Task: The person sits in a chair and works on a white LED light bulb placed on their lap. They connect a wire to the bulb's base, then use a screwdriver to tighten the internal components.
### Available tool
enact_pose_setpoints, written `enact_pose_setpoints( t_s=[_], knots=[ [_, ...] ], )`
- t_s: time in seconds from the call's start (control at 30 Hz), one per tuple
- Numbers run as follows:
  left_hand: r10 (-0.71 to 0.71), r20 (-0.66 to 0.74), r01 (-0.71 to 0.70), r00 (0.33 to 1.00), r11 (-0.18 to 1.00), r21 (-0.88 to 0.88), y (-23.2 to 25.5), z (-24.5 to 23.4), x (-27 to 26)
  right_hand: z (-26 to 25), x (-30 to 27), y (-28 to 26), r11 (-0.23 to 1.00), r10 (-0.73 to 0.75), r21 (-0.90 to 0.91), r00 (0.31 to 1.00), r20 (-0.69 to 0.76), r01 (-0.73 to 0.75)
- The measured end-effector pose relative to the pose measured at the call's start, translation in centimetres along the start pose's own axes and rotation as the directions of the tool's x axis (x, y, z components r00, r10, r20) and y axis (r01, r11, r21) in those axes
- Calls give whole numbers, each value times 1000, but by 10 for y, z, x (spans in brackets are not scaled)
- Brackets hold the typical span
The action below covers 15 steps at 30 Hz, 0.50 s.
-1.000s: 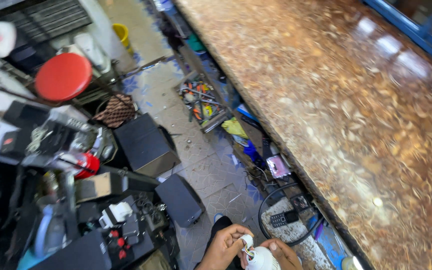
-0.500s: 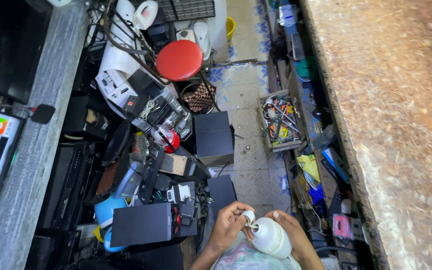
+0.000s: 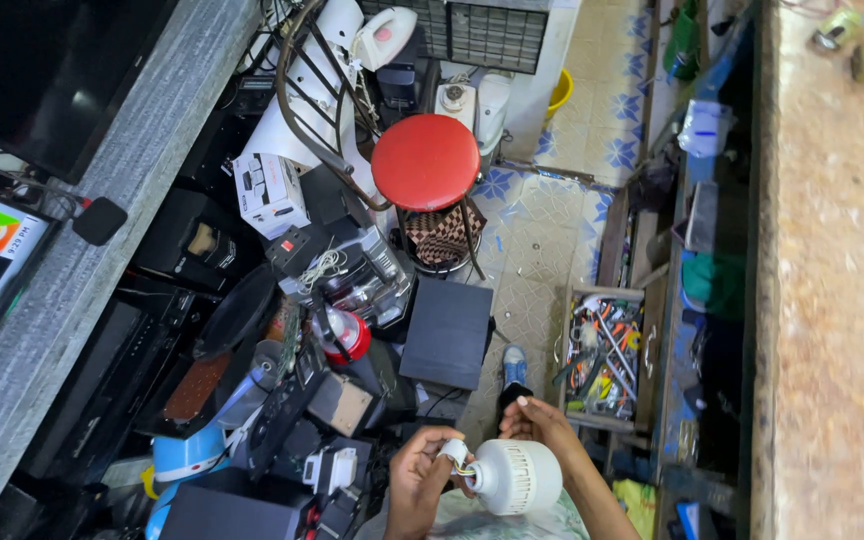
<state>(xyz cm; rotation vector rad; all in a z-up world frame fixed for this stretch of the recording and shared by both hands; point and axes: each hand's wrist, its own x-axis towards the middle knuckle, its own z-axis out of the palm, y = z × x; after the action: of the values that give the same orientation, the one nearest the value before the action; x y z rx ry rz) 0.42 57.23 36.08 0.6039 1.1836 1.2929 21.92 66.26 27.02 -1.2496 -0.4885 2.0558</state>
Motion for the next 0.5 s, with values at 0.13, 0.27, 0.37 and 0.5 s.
enact_pose_setpoints(
  t_s=[0.13,0.27,0.37,0.5],
  knots=[
    [-59,-206,58,977,998,-10,-1,37,102,-6,117,-119,952,-11,-303,989,147,56],
    [-70,-315,50,947,996,-71,19,87,177,-2,271,-270,773,-65,-596,962,265,216],
    [138,-365,-178,921,981,-79,-22,68,225,45,375,-387,520,-137,-801,955,264,296],
    [-132,-40,112,990,939,-327,-100,10,253,104,518,-512,-82,-393,-907,823,411,413]
  ],
)
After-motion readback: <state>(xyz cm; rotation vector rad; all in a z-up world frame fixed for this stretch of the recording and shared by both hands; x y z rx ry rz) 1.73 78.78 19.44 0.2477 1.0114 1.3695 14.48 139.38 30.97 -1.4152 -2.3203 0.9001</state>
